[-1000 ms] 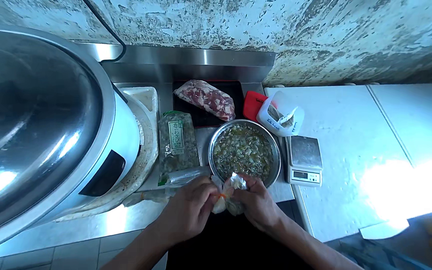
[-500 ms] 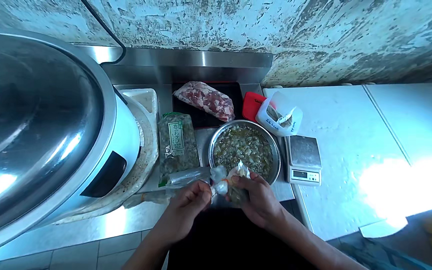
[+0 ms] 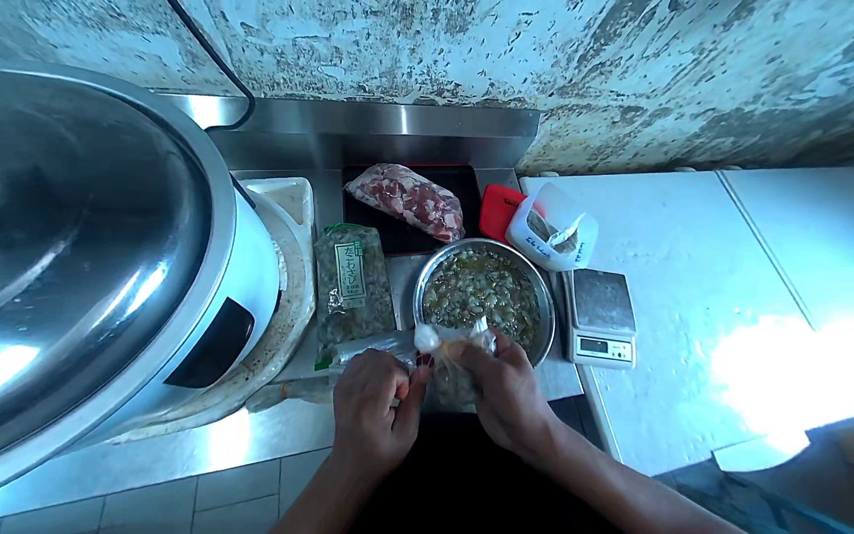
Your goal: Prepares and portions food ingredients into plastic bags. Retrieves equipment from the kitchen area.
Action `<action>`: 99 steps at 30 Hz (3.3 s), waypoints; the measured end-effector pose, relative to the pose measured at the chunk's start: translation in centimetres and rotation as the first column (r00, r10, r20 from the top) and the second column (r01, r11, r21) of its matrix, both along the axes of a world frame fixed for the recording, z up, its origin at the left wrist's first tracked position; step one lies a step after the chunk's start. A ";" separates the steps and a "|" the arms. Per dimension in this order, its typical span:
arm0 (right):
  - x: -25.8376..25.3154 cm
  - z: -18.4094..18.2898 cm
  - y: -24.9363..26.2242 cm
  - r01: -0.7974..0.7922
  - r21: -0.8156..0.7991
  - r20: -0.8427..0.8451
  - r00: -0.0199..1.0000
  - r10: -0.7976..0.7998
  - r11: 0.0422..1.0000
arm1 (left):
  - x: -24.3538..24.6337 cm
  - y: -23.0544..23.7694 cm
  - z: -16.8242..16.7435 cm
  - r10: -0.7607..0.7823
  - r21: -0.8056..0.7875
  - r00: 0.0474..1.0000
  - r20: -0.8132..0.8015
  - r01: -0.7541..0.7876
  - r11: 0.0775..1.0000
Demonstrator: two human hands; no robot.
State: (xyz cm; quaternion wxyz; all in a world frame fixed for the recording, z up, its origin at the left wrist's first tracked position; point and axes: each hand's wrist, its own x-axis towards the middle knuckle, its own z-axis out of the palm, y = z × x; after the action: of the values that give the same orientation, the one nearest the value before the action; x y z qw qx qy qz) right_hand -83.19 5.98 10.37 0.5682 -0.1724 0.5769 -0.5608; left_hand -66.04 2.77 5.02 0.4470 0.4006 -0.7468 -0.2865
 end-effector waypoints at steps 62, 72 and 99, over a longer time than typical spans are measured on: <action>-0.3 -0.4 1.3 -0.238 -0.111 -0.343 0.921 0.187 0.965 | 1.6 0.5 3.2 -0.264 0.402 0.925 -0.274 0.359 0.842; -0.4 -0.5 0.5 -0.392 0.075 -0.499 0.782 0.375 0.917 | 1.9 0.7 2.1 -0.254 0.064 0.945 0.207 0.246 0.967; -0.5 -1.4 -1.2 -0.631 0.308 -0.381 0.604 0.700 0.712 | 3.2 -1.9 1.9 -0.540 0.039 0.644 0.542 0.623 0.781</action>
State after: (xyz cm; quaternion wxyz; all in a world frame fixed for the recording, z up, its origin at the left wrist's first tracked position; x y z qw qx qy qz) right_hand -83.68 4.79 8.97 0.5882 -0.4650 0.6288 -0.2057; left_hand -62.85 0.89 6.94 0.1382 0.1658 -0.9473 -0.2368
